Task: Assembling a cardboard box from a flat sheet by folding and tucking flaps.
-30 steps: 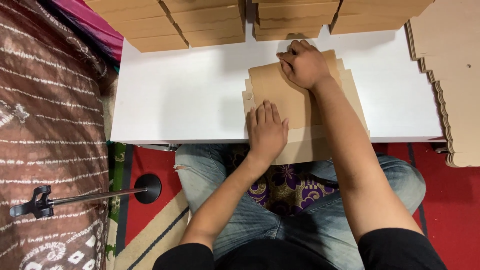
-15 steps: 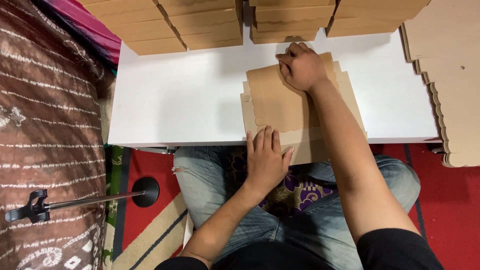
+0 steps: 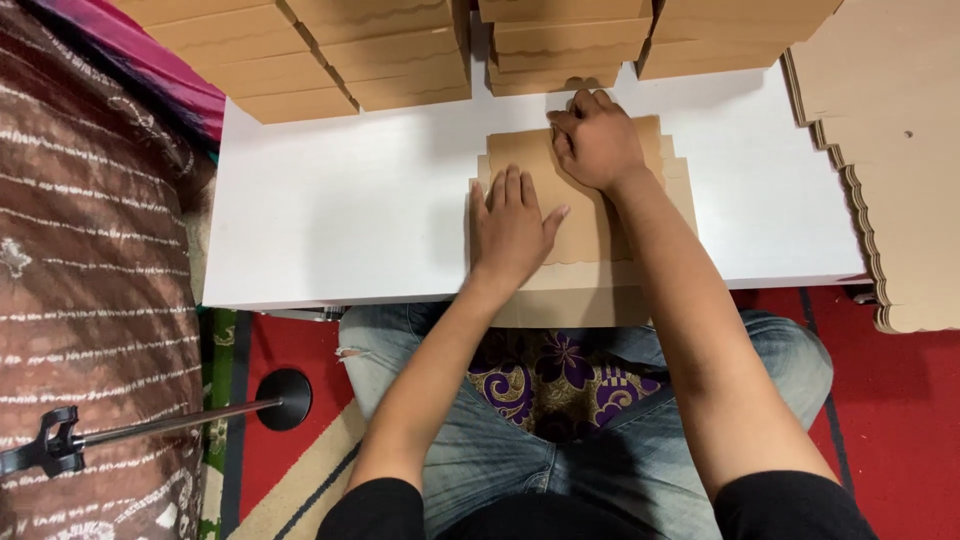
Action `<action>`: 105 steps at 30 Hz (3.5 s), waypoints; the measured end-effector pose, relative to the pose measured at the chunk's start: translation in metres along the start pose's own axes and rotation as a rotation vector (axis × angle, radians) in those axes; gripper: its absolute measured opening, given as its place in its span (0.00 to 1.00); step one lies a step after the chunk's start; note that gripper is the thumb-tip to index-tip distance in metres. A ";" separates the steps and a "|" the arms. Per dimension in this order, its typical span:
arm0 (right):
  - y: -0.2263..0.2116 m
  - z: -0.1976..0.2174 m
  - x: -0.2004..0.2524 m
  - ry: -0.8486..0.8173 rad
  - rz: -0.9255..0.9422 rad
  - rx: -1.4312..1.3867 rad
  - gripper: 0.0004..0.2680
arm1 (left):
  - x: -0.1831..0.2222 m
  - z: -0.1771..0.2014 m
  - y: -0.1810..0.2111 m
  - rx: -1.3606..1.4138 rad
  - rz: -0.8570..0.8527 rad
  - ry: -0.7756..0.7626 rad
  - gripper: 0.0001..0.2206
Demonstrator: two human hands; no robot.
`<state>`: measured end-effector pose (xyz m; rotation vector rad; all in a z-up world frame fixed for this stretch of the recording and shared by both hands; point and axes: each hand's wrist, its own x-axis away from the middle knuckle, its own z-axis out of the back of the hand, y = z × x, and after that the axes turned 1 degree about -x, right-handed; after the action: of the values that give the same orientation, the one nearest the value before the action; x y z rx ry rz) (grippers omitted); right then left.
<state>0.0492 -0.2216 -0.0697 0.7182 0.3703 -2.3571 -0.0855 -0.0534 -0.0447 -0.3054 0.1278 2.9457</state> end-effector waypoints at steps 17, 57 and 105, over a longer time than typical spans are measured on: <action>0.002 0.000 -0.003 -0.034 -0.041 -0.025 0.13 | -0.029 -0.016 -0.008 -0.026 0.011 -0.070 0.35; -0.012 0.018 -0.003 -0.105 -0.088 0.010 0.09 | 0.090 0.031 0.048 0.383 -0.226 -0.024 0.28; -0.002 0.000 0.003 -0.015 -0.083 -0.020 0.10 | 0.097 0.052 0.060 0.228 0.007 -0.022 0.23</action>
<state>0.0457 -0.2213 -0.0707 0.6878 0.4241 -2.4317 -0.1999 -0.0912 -0.0106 -0.2390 0.4587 2.9024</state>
